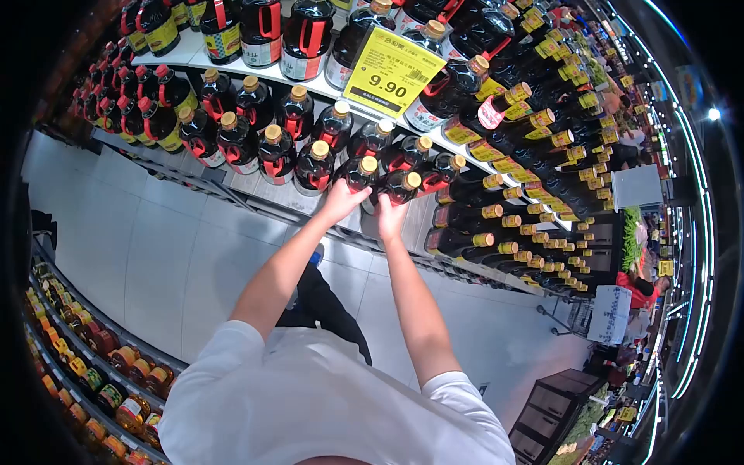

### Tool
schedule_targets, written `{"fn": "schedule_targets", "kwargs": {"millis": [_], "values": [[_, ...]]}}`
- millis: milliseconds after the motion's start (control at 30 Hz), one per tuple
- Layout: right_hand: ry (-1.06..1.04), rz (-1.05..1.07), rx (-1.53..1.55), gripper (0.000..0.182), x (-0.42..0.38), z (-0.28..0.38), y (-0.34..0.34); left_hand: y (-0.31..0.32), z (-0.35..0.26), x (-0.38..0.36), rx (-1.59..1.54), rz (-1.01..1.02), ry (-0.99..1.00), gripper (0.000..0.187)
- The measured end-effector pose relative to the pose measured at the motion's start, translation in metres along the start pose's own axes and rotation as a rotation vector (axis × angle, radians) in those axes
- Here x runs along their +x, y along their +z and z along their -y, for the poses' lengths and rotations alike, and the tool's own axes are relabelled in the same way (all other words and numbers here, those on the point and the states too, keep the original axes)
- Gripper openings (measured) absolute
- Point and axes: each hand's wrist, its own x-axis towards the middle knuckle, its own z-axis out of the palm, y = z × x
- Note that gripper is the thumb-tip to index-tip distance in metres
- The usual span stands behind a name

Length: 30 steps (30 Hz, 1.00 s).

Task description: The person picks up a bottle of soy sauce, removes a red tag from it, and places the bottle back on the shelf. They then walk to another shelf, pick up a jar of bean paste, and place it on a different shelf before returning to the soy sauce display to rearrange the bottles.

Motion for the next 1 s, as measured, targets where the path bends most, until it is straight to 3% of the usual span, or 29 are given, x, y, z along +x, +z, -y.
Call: {"fn": "schedule_targets", "kwargs": {"millis": [233,267,533,1000], "values": [[-0.048,-0.077,0.014,0.006,0.005,-0.016,-0.002,0.002,0.002,-0.001,0.042,-0.002,-0.051,0.02],[-0.073,-0.098,0.019,0.008,0.005,-0.016,0.0,0.005,0.004,0.0,0.025,-0.043,0.022,0.021],[-0.051,-0.1,-0.065,0.013,-0.002,-0.007,0.0,0.009,0.009,0.001,0.005,-0.023,0.041,0.014],[-0.068,-0.096,-0.037,0.016,-0.003,-0.01,0.0,0.015,0.013,-0.001,0.014,-0.042,0.012,0.017]]}}
